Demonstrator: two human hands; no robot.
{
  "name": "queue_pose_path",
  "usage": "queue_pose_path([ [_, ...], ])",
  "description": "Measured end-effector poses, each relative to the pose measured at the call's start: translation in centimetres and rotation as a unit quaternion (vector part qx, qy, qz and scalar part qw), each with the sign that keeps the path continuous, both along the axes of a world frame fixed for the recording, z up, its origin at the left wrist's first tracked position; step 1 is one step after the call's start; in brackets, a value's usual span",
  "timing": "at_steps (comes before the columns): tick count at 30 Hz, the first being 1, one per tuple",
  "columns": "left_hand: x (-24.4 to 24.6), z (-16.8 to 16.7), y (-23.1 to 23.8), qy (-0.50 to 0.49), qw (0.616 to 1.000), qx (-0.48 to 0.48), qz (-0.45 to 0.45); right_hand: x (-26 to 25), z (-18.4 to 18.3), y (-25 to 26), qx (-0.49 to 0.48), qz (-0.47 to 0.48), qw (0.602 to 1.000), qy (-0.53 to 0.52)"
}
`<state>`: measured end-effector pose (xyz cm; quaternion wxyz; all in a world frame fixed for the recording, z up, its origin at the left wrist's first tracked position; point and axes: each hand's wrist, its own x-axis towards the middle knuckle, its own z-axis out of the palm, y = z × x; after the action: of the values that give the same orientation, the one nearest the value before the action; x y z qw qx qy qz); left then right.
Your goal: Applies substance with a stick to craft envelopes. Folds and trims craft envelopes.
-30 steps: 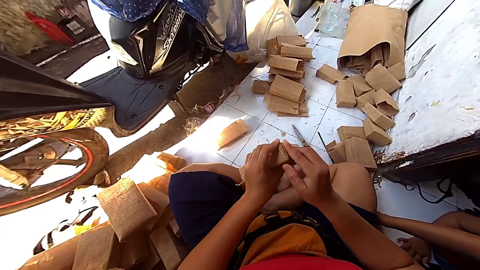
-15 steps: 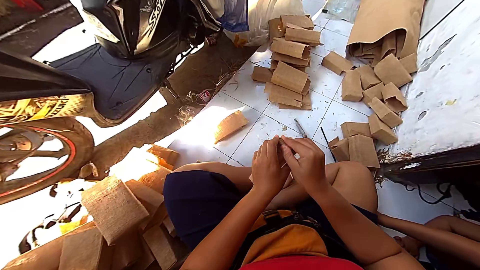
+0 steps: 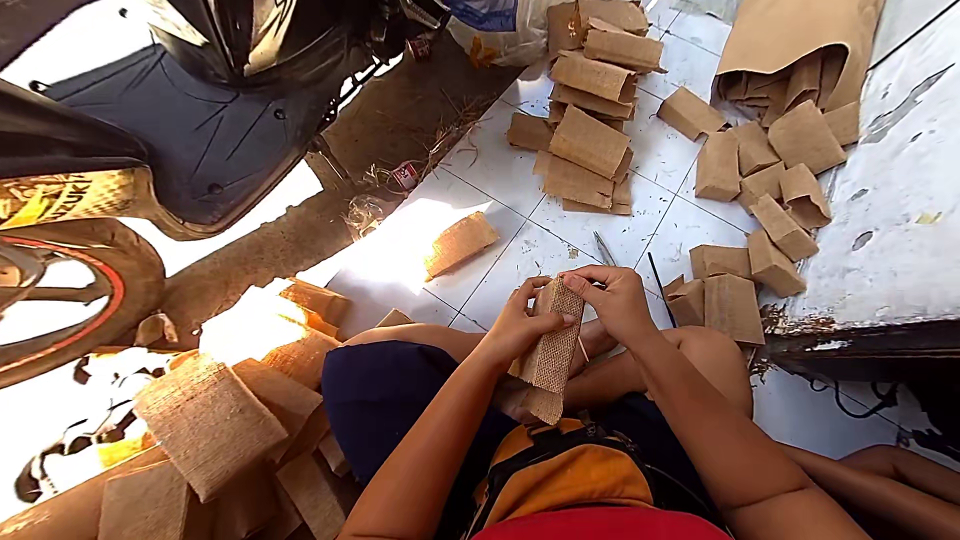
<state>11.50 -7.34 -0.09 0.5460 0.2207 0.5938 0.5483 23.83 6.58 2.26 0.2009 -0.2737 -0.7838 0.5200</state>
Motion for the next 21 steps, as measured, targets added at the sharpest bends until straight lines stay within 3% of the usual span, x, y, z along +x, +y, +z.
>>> queue_pose_path([
  [7, -0.3, -2.2, 0.6, 0.027, 0.996, -0.085, 0.01, -1.4, -2.5, 1.5, -0.052, 0.076, 0.994, -0.056],
  [11, -1.5, -2.5, -0.5, -0.006, 0.999, -0.024, -0.024, -0.8, -3.3, 2.4, -0.188, 0.095, 0.977, -0.011],
  [13, -1.9, -2.1, -1.2, -0.009, 1.0, 0.017, 0.007, 0.2, -3.4, 3.1, -0.258, 0.116, 0.959, 0.032],
  [15, -1.7, -1.6, -1.8, 0.072, 0.995, 0.045, 0.045, 0.9, -3.2, 3.2, -0.28, 0.142, 0.948, 0.054],
  [18, -1.2, -0.7, -2.3, 0.213, 0.972, 0.075, 0.066, 1.8, -2.4, 2.5, -0.226, 0.163, 0.958, 0.068],
  [21, -0.6, 0.3, -2.4, 0.244, 0.963, 0.088, 0.075, 2.4, -1.6, 1.7, -0.179, 0.135, 0.97, 0.096],
])
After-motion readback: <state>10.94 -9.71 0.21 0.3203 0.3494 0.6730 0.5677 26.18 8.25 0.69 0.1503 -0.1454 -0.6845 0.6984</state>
